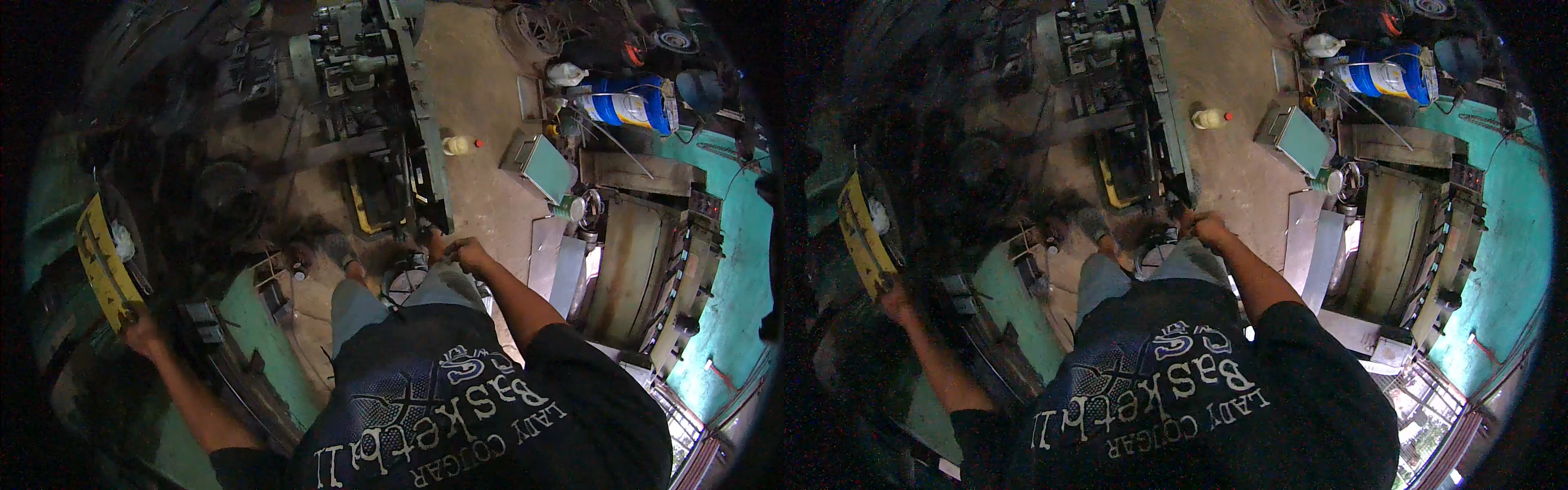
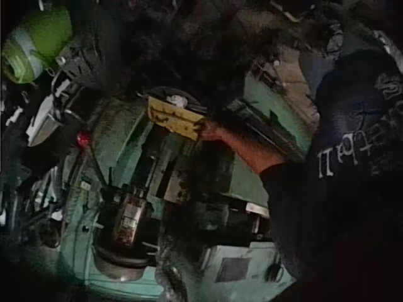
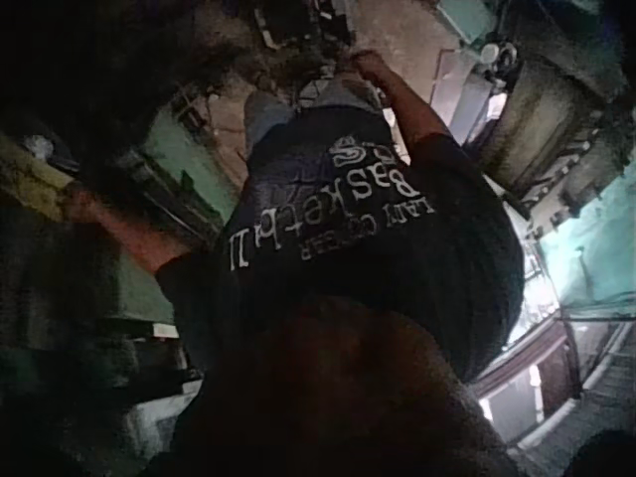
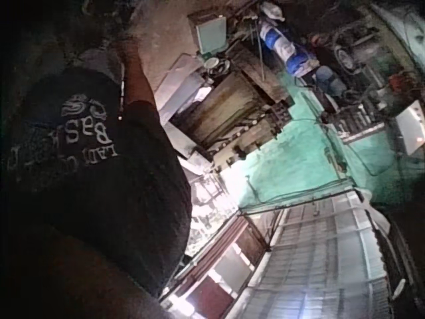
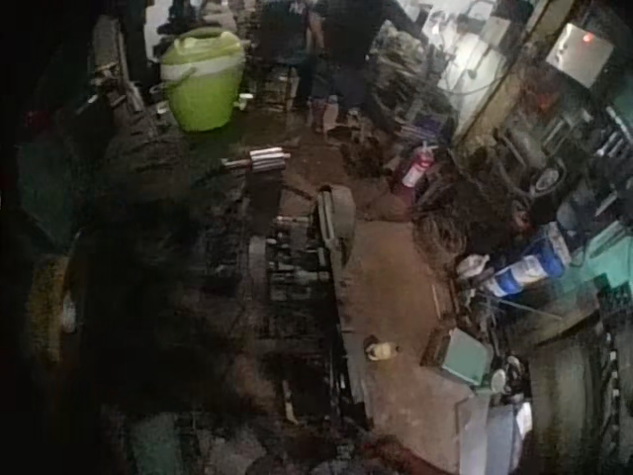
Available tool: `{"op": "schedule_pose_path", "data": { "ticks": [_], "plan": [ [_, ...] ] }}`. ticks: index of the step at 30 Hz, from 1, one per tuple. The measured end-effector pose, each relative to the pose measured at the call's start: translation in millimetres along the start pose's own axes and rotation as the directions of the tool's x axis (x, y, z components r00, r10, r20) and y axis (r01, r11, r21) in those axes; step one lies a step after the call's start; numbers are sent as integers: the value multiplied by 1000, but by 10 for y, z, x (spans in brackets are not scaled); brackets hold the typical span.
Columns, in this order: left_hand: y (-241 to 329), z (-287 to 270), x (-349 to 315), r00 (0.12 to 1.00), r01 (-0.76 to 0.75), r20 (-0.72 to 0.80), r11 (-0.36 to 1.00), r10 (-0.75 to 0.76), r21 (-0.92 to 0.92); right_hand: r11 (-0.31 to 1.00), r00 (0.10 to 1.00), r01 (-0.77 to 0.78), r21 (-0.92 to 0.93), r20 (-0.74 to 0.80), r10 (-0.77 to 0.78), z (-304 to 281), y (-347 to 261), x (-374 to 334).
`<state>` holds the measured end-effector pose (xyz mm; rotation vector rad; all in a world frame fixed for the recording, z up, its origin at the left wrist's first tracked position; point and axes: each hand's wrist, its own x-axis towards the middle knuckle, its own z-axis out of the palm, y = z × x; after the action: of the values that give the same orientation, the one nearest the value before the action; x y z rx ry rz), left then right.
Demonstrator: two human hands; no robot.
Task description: The person kneels on the workshop floor and uses a vernier caliper to measure the diameter of several small metal discs. The person then stands and walks to a metal lathe, where they measure a cylindrical metal part mounted in the chuck.
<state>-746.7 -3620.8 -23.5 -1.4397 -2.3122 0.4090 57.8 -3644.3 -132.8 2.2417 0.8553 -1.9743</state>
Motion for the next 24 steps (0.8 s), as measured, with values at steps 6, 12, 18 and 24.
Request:
{"op": "schedule_pose_path", "data": {
  "ticks": [6, 12, 18, 24],
  "plan": [
    [649, -957, -786, 992, -128, -19, 991, 128, 25, 988, 993, 84, -128, 98, -71, 302, -56, 767],
    [1964, -1765, -2993, 223, 462, 880, 749, 419, -474, 949, 998, 66, -309, -1, -69, 480, -36, 1514],
    [1877, -1564, -4309, -48, 553, 969, 814, 244, -178, 955, 991, -28, -294, 117, 65, 681, 247, 2004],
    [1321, -597, -3547, 426, 117, 826, 882, 370, -456, 865, 962, -250, 436, 216, 169, 864, 263, 2106]
  ]
}}
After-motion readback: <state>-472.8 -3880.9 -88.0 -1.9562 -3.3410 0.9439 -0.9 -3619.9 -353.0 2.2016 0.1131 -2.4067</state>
